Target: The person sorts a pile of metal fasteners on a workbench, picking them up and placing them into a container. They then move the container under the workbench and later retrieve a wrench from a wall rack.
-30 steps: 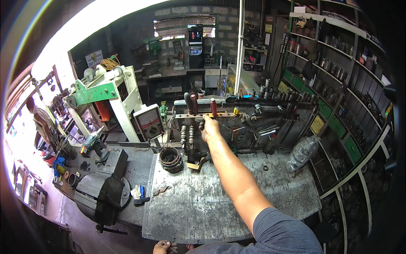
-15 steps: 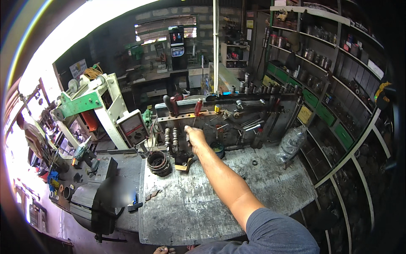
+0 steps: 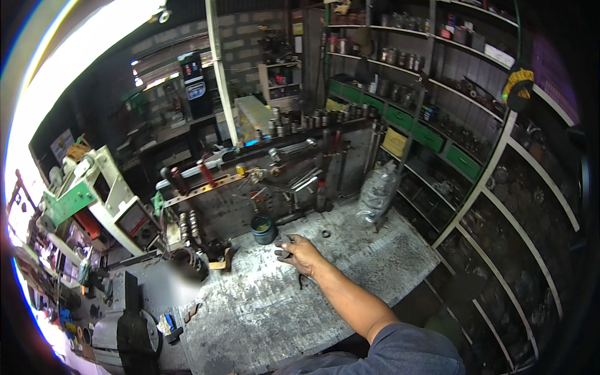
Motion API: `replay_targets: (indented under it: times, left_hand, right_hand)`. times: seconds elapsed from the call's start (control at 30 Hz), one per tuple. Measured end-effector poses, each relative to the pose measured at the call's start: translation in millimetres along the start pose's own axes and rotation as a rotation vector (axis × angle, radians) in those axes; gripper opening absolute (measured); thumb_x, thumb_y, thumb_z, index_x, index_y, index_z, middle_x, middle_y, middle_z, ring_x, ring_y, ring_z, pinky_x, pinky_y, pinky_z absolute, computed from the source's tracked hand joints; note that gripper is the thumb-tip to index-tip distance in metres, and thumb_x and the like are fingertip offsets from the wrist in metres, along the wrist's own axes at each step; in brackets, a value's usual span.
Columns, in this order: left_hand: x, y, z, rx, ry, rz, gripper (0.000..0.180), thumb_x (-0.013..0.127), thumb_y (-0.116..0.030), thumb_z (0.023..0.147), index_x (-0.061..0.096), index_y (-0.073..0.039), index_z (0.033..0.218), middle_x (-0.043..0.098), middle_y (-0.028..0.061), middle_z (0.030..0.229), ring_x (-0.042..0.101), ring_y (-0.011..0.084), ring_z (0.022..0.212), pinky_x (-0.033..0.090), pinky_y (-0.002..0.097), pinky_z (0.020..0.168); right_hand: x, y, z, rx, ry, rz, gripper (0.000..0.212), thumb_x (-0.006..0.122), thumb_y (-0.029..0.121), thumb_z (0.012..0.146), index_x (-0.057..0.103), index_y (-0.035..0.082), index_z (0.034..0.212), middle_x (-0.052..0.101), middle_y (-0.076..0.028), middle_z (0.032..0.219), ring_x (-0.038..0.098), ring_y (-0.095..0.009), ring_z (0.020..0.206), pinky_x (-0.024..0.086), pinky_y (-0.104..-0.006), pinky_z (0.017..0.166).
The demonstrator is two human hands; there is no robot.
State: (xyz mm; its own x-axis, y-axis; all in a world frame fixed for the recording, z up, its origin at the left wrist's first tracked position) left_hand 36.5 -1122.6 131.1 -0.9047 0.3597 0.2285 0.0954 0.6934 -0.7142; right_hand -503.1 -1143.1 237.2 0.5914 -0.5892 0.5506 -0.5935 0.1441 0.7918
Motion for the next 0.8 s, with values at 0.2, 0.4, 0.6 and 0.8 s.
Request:
replay_targets:
  times: [0.2, 0.4, 0.6, 0.8]
  left_hand:
    - [39.9, -15.2, 13.3, -0.016, 0.065, 0.073, 0.009, 0.066, -0.017, 0.106, 0.065, -0.008, 0.102, 0.076, 0.013, 0.101, 0.07, 0.0236, 0.082, 0.058, 0.0388, 0.072]
    - [90.8, -30.3, 12.8, 0.003, 0.064, 0.119, 0.011, 0.065, -0.016, 0.106, 0.065, -0.006, 0.103, 0.075, 0.015, 0.102, 0.068, 0.0237, 0.08, 0.056, 0.0371, 0.07]
    - [112.4, -26.5, 14.1, -0.001, -0.01, 0.186, 0.014, 0.067, -0.016, 0.104, 0.068, -0.002, 0.106, 0.071, 0.0108, 0.088, 0.065, 0.0195, 0.072, 0.052, 0.0335, 0.062]
    - [116.3, -9.3, 14.4, -0.005, -0.129, 0.248, 0.015, 0.068, -0.019, 0.105, 0.07, -0.004, 0.106, 0.061, 0.003, 0.071, 0.057, 0.0155, 0.059, 0.045, 0.0314, 0.053]
  right_hand:
    - [-107.8, 50.3, -30.7, -0.176, -0.302, 0.04, 0.032, 0.066, 0.007, 0.106, 0.064, -0.001, 0.137, 0.068, -0.012, 0.119, 0.071, -0.027, 0.105, 0.063, -0.0458, 0.094]
    - [-175.8, 81.9, -50.7, -0.275, -0.4, -0.103, 0.026, 0.069, 0.008, 0.104, 0.068, -0.002, 0.129, 0.071, -0.007, 0.106, 0.069, -0.017, 0.091, 0.059, -0.034, 0.076]
    - [-196.7, 99.0, -45.4, -0.302, -0.414, -0.077, 0.025, 0.069, 0.007, 0.104, 0.069, -0.002, 0.127, 0.071, -0.005, 0.103, 0.067, -0.013, 0.086, 0.057, -0.0309, 0.074]
    - [-188.9, 156.3, -33.1, -0.53, -0.434, -0.237, 0.038, 0.062, 0.006, 0.107, 0.053, -0.008, 0.142, 0.072, -0.008, 0.105, 0.07, -0.016, 0.089, 0.062, -0.0324, 0.074]
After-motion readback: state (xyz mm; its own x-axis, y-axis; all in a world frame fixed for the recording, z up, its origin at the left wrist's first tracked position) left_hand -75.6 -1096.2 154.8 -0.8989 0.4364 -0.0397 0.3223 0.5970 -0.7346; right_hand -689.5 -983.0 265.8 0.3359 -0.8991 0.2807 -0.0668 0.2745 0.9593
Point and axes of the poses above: each hand's wrist, its own z-axis towards the middle knuckle, its own x-axis out of the palm, y = z × x, the point moved 5 cm from there along z, towards the middle knuckle
